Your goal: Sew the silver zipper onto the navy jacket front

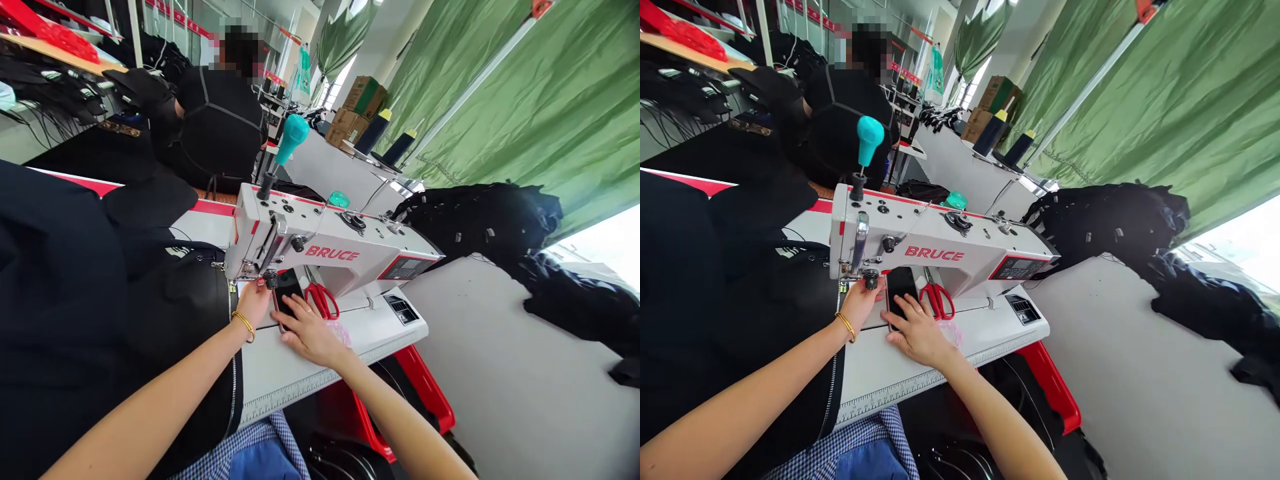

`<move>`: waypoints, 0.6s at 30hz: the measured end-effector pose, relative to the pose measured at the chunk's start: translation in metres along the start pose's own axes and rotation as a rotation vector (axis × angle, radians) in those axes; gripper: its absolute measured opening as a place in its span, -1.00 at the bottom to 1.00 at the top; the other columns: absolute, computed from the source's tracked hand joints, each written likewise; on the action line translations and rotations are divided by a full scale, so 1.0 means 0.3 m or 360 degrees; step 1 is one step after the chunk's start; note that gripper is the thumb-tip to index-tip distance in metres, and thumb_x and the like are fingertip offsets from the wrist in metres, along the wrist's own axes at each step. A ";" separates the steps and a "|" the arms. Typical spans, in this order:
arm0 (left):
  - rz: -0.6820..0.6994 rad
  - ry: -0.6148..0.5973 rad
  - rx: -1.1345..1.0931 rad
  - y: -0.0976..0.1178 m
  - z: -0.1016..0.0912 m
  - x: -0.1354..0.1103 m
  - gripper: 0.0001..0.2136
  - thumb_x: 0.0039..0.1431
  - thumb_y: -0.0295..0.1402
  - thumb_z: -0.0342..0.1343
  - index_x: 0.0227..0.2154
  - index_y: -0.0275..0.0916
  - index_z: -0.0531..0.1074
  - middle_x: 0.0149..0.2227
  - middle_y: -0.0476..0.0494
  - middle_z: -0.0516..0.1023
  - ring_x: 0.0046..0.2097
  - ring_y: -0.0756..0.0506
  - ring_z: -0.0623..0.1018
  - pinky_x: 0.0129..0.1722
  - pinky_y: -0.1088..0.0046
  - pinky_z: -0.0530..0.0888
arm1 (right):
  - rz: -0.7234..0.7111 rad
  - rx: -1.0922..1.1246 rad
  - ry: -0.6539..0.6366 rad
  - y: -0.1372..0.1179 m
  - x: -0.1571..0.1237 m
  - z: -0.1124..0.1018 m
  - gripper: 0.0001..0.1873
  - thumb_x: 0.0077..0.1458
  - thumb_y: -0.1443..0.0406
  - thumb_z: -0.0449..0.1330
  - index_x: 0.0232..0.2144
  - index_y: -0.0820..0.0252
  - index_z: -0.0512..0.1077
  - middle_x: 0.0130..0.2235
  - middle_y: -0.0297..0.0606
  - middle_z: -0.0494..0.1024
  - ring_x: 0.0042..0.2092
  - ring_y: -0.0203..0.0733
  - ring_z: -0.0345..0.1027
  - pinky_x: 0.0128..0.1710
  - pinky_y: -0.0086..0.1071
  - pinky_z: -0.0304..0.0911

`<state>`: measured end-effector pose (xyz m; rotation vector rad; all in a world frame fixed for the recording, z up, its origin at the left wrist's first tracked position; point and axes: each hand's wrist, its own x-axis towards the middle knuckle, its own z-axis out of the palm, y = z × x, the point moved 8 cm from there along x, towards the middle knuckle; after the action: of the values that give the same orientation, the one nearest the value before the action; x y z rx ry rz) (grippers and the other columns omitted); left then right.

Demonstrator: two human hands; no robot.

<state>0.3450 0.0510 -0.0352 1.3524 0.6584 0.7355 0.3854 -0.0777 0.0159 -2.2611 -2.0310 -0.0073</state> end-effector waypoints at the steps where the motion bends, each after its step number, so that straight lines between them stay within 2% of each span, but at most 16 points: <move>1: -0.0002 -0.0019 0.0011 0.003 0.003 -0.001 -0.73 0.03 -0.18 -0.01 -0.40 -0.28 0.43 -0.48 -0.11 0.51 -0.33 -0.11 0.52 -0.40 0.43 0.45 | 0.0088 0.0001 0.0068 0.031 0.007 -0.010 -0.56 0.15 0.07 -0.01 0.06 0.01 0.23 0.17 -0.20 0.14 0.21 -0.02 -0.12 0.14 -0.04 -0.08; 3: -0.0017 -0.0060 0.0033 0.007 0.009 -0.002 -0.72 0.01 -0.17 -0.01 -0.40 -0.29 0.43 -0.48 -0.11 0.50 -0.33 -0.11 0.52 -0.38 0.41 0.46 | 0.0342 0.0008 0.0269 0.114 -0.012 -0.043 -0.57 0.17 0.10 -0.03 0.05 0.08 0.25 0.14 -0.15 0.17 0.18 0.00 -0.07 0.12 -0.04 -0.05; 5: -0.0027 -0.0074 0.0060 0.010 0.010 -0.003 -0.73 0.01 -0.17 -0.02 -0.41 -0.29 0.42 -0.49 -0.10 0.50 -0.33 -0.11 0.52 -0.35 0.40 0.47 | 0.0540 0.0033 0.0409 0.181 -0.079 -0.057 -0.58 0.22 0.16 -0.12 0.06 0.18 0.22 0.10 -0.08 0.22 0.13 -0.05 0.04 0.07 -0.09 0.06; 8: -0.0031 -0.0073 0.0121 0.011 0.013 -0.008 -0.75 0.01 -0.20 -0.02 -0.38 -0.27 0.42 -0.45 -0.12 0.50 -0.30 -0.12 0.51 -0.32 0.37 0.46 | 0.0694 0.0078 0.0486 0.222 -0.215 -0.043 -0.61 0.24 0.23 -0.20 0.02 0.22 0.24 0.00 -0.06 0.32 0.02 -0.12 0.21 -0.05 -0.19 0.23; 11: -0.0020 -0.0086 0.0221 0.023 0.026 -0.023 -0.75 -0.03 -0.26 0.00 -0.30 -0.26 0.41 -0.31 -0.17 0.50 -0.26 -0.13 0.49 -0.25 0.31 0.43 | 0.0719 0.0113 0.0496 0.223 -0.303 -0.017 -0.65 0.22 0.22 -0.15 -0.08 0.19 0.33 -0.04 -0.10 0.36 -0.01 -0.12 0.24 -0.06 -0.20 0.24; 15: 0.0024 -0.0182 0.0330 0.060 0.055 -0.048 -0.64 -0.06 -0.33 0.02 -0.13 -0.25 0.36 -0.19 -0.19 0.46 -0.22 -0.10 0.46 -0.21 0.32 0.41 | 0.0666 0.0174 0.0509 0.261 -0.293 -0.003 -0.66 0.21 0.20 -0.11 -0.13 0.17 0.37 -0.05 -0.15 0.38 -0.02 -0.16 0.25 -0.01 -0.26 0.22; 18: 0.0033 -0.0205 0.0391 0.076 0.061 -0.056 -0.62 -0.06 -0.34 0.01 -0.10 -0.27 0.34 -0.19 -0.21 0.46 -0.24 -0.09 0.46 -0.23 0.33 0.42 | 0.0656 0.0200 0.0549 0.311 -0.259 -0.015 -0.65 0.22 0.21 -0.13 -0.15 0.19 0.39 -0.08 -0.15 0.39 -0.03 -0.19 0.26 -0.02 -0.30 0.21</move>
<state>0.3470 0.0282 -0.0105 1.6200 0.6479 0.5918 0.4700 -0.1647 0.0080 -2.3555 -1.3417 -0.2144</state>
